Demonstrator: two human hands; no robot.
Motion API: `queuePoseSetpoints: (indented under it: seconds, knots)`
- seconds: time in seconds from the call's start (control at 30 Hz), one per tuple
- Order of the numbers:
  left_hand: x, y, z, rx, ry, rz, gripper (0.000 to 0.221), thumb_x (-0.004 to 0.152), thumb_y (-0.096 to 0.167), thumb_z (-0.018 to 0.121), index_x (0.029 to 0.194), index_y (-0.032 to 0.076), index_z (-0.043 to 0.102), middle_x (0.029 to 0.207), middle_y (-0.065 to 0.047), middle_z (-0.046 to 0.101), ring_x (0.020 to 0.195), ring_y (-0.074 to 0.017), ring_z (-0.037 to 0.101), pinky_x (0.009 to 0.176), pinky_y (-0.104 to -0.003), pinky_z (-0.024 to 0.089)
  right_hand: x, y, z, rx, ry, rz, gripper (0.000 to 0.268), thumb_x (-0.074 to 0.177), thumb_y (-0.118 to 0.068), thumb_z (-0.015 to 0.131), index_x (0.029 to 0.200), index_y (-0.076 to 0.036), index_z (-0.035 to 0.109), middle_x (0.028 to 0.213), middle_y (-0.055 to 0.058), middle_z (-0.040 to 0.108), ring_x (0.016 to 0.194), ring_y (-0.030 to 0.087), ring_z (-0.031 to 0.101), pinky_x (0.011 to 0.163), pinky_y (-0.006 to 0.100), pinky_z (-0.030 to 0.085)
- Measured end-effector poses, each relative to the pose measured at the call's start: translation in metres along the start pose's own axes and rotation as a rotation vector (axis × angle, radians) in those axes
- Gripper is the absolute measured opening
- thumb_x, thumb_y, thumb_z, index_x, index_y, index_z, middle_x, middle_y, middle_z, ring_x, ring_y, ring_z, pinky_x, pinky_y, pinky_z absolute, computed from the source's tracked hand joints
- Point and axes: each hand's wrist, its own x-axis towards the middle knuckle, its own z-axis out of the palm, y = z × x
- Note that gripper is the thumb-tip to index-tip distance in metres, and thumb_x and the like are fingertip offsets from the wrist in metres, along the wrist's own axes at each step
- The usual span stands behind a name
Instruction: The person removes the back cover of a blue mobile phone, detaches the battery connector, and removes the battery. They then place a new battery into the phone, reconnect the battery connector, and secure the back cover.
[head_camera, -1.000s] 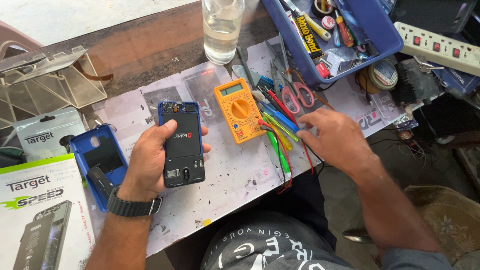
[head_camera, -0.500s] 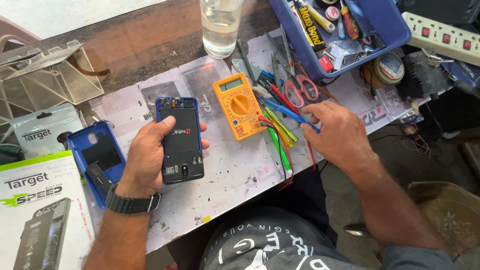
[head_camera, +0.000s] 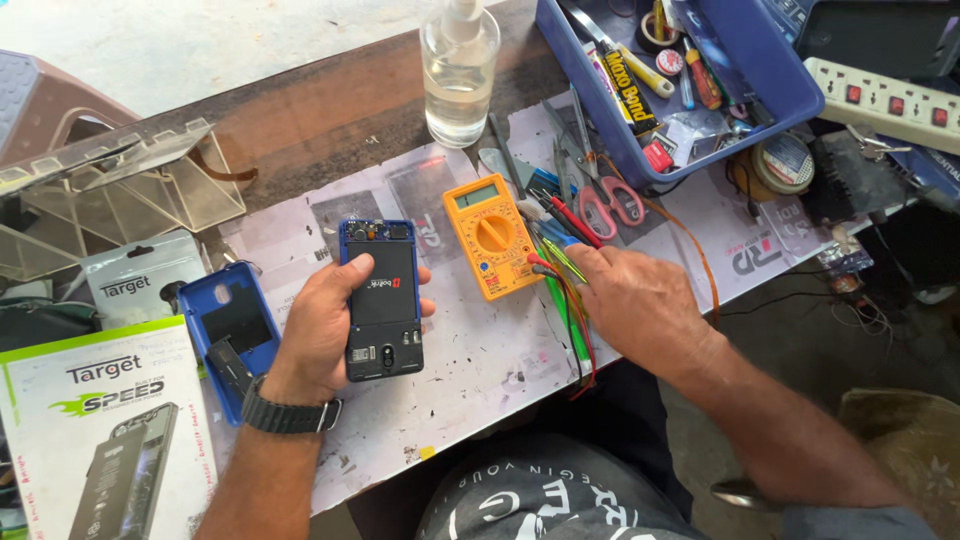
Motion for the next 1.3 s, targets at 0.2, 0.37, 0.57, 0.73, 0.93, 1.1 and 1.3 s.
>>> queuePoseSetpoints:
  seconds: [0.2, 0.37, 0.57, 0.73, 0.93, 1.1, 1.3]
  knots:
    - [0.001, -0.001, -0.002, -0.005, -0.012, 0.002, 0.046, 0.105, 0.026, 0.043, 0.128, -0.012, 0.053, 0.112, -0.028, 0.068, 0.089, -0.0356, 0.074, 0.07, -0.047, 0.064, -0.002, 0.008, 0.002, 0.096, 0.083, -0.019, 0.035, 0.081, -0.018, 0.073, 0.114, -0.008, 0.066, 0.087, 0.012, 0.073, 0.076, 0.034, 0.07, 0.067, 0.05, 0.055]
    - [0.001, -0.001, -0.001, -0.016, -0.013, -0.006, 0.046, 0.104, 0.027, 0.043, 0.128, -0.011, 0.053, 0.113, -0.028, 0.068, 0.09, -0.0359, 0.074, 0.07, -0.047, 0.065, 0.0, 0.006, 0.008, 0.154, 0.113, 0.052, 0.013, 0.089, -0.019, 0.071, 0.098, -0.01, 0.07, 0.086, 0.01, 0.073, 0.078, 0.034, 0.071, 0.069, 0.049, 0.056]
    - [-0.001, 0.0, 0.0, -0.027, -0.013, -0.005, 0.046, 0.104, 0.027, 0.043, 0.129, -0.011, 0.052, 0.112, -0.029, 0.067, 0.089, -0.0363, 0.074, 0.07, -0.047, 0.065, 0.011, -0.003, 0.004, 0.23, 0.031, 0.034, 0.014, 0.089, -0.023, 0.07, 0.096, -0.012, 0.075, 0.082, 0.011, 0.073, 0.079, 0.035, 0.07, 0.072, 0.05, 0.055]
    - [0.0, 0.0, -0.001, -0.029, -0.019, -0.016, 0.045, 0.103, 0.027, 0.044, 0.128, -0.01, 0.053, 0.113, -0.027, 0.068, 0.089, -0.0354, 0.074, 0.071, -0.046, 0.065, 0.011, -0.004, -0.004, 0.266, -0.133, 0.038, 0.023, 0.082, -0.029, 0.071, 0.095, -0.011, 0.075, 0.084, 0.01, 0.074, 0.081, 0.032, 0.071, 0.076, 0.047, 0.056]
    - [-0.002, -0.001, -0.008, -0.045, -0.084, 0.005, 0.048, 0.102, 0.029, 0.051, 0.128, -0.012, 0.055, 0.112, -0.025, 0.07, 0.087, -0.0328, 0.075, 0.069, -0.043, 0.065, 0.01, -0.019, 0.002, 0.04, -0.145, 0.161, 0.02, 0.08, -0.029, 0.072, 0.082, -0.009, 0.073, 0.088, 0.014, 0.073, 0.084, 0.037, 0.07, 0.076, 0.051, 0.056]
    - [-0.005, 0.001, -0.009, 0.007, -0.176, 0.034, 0.049, 0.092, 0.019, 0.062, 0.134, -0.007, 0.054, 0.115, -0.023, 0.071, 0.088, -0.0303, 0.075, 0.069, -0.039, 0.064, 0.004, -0.001, -0.016, 0.185, 0.116, 0.163, 0.024, 0.093, -0.026, 0.065, 0.107, -0.006, 0.067, 0.078, 0.016, 0.073, 0.074, 0.036, 0.072, 0.07, 0.05, 0.057]
    - [-0.011, 0.004, -0.01, -0.011, -0.316, 0.015, 0.052, 0.094, 0.017, 0.067, 0.138, -0.007, 0.053, 0.122, -0.027, 0.069, 0.094, -0.032, 0.075, 0.078, -0.041, 0.065, -0.003, 0.012, -0.025, 1.503, 0.13, 0.116, 0.028, 0.101, -0.004, 0.06, 0.128, 0.006, 0.064, 0.088, 0.024, 0.067, 0.078, 0.032, 0.064, 0.072, 0.041, 0.054]
